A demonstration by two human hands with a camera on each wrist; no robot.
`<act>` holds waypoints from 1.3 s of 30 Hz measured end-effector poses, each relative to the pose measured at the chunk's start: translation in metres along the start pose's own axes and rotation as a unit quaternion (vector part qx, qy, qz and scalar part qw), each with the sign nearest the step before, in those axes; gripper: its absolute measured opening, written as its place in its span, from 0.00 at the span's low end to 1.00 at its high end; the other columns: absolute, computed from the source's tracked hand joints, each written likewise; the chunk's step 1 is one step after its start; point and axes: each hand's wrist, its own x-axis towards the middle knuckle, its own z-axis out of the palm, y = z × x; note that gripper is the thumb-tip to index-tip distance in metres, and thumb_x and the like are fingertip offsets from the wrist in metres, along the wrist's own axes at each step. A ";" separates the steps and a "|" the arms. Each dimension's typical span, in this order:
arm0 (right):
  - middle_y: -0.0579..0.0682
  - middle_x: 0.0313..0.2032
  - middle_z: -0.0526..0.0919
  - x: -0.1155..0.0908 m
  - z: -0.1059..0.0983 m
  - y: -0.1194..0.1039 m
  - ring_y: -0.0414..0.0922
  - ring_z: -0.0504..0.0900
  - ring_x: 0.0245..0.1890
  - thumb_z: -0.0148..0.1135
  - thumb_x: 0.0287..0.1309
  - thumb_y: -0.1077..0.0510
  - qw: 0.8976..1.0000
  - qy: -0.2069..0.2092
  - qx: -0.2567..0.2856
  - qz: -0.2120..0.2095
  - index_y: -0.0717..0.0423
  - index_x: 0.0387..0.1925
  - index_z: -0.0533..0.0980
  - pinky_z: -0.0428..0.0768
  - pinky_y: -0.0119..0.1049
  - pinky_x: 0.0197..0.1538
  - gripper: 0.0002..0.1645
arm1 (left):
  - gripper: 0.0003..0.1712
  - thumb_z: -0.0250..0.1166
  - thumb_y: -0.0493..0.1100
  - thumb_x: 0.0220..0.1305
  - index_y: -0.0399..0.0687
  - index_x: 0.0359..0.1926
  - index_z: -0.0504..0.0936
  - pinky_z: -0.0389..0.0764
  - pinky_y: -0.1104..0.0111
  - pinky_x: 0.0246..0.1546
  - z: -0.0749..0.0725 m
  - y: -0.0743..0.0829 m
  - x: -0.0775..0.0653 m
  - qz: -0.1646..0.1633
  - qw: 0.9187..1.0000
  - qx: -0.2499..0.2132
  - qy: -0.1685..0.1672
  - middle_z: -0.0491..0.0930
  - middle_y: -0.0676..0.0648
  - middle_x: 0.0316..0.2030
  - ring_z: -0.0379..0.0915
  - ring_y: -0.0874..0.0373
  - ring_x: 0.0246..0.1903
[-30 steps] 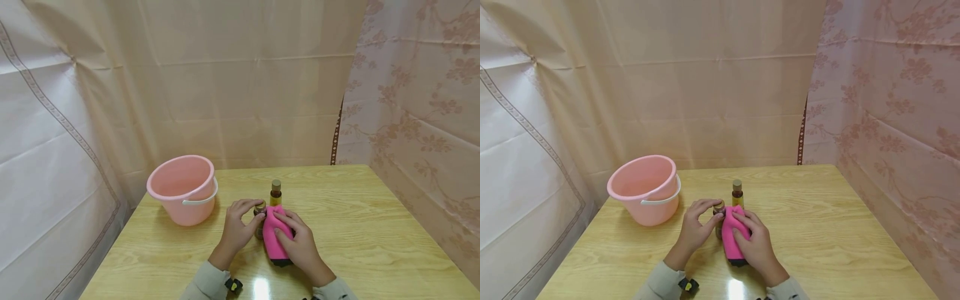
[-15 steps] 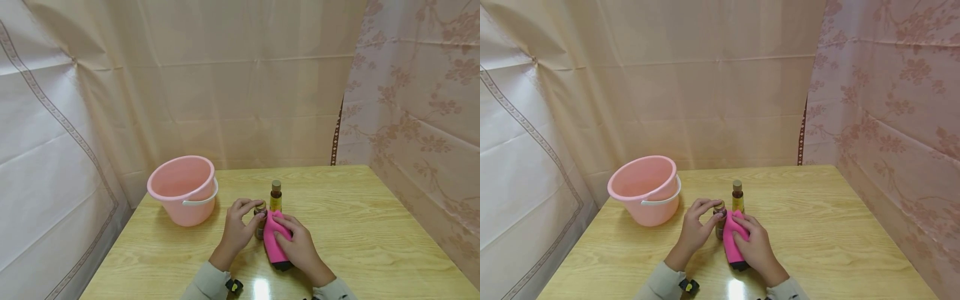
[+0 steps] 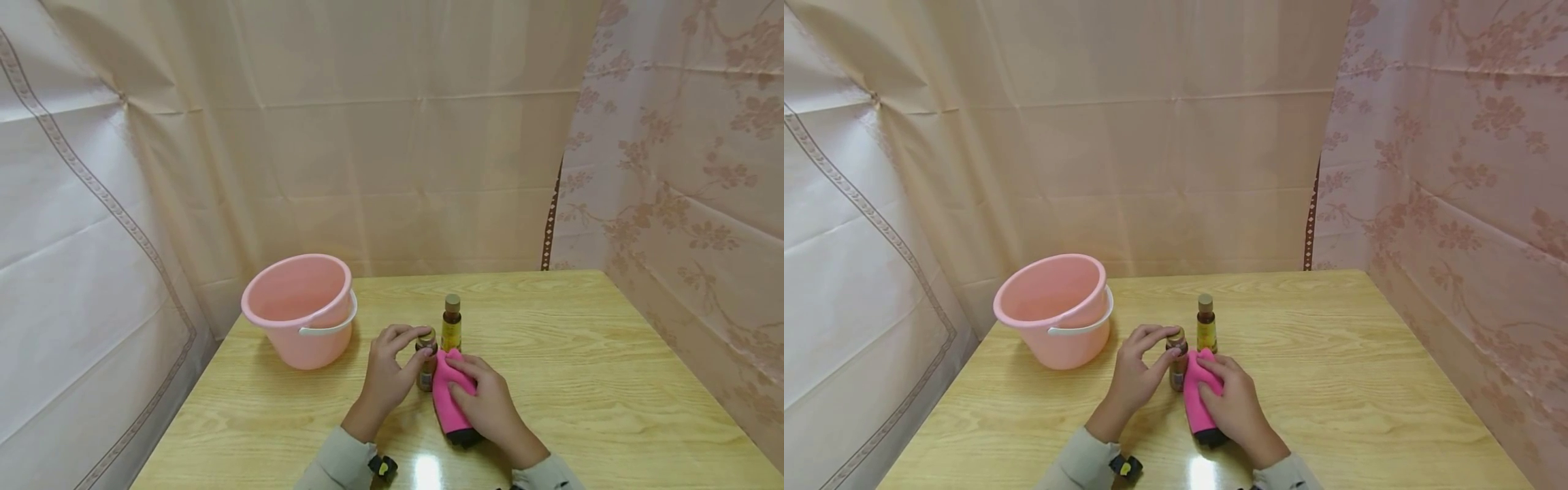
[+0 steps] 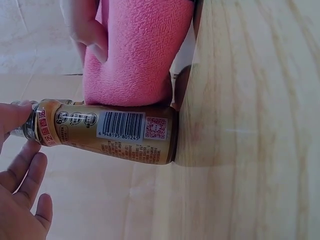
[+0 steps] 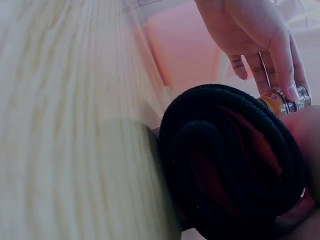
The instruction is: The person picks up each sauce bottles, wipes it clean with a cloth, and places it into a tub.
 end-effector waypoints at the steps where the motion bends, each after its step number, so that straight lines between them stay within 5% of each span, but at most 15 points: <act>1: 0.50 0.63 0.81 0.000 0.000 0.000 0.51 0.80 0.62 0.72 0.60 0.61 1.000 0.005 0.000 -0.004 0.46 0.61 0.83 0.81 0.47 0.57 0.26 | 0.17 0.72 0.44 0.67 0.59 0.56 0.88 0.69 0.47 0.57 0.000 0.000 0.000 -0.001 1.000 0.000 -0.001 0.83 0.55 0.48 0.78 0.59 0.52; 10: 0.50 0.62 0.80 -0.002 -0.001 -0.003 0.51 0.82 0.59 0.73 0.58 0.64 0.996 0.044 0.044 -0.058 0.44 0.58 0.84 0.84 0.36 0.50 0.26 | 0.17 0.72 0.43 0.67 0.59 0.56 0.87 0.70 0.47 0.56 0.001 -0.001 0.001 0.006 1.000 0.005 0.002 0.83 0.56 0.49 0.79 0.59 0.53; 25: 0.48 0.67 0.76 -0.004 -0.003 -0.005 0.48 0.80 0.62 0.72 0.62 0.63 0.985 0.069 0.120 -0.104 0.43 0.61 0.82 0.80 0.26 0.55 0.27 | 0.18 0.72 0.44 0.67 0.60 0.57 0.87 0.70 0.47 0.57 -0.001 -0.001 0.001 -0.004 1.000 0.003 -0.010 0.84 0.56 0.52 0.78 0.58 0.55; 39: 0.51 0.67 0.76 -0.003 -0.003 -0.006 0.49 0.79 0.63 0.72 0.61 0.65 0.990 0.054 0.089 -0.091 0.44 0.61 0.82 0.80 0.29 0.57 0.28 | 0.18 0.72 0.45 0.67 0.58 0.57 0.87 0.67 0.42 0.60 -0.001 0.001 0.002 -0.005 1.000 -0.008 -0.009 0.84 0.56 0.52 0.78 0.57 0.55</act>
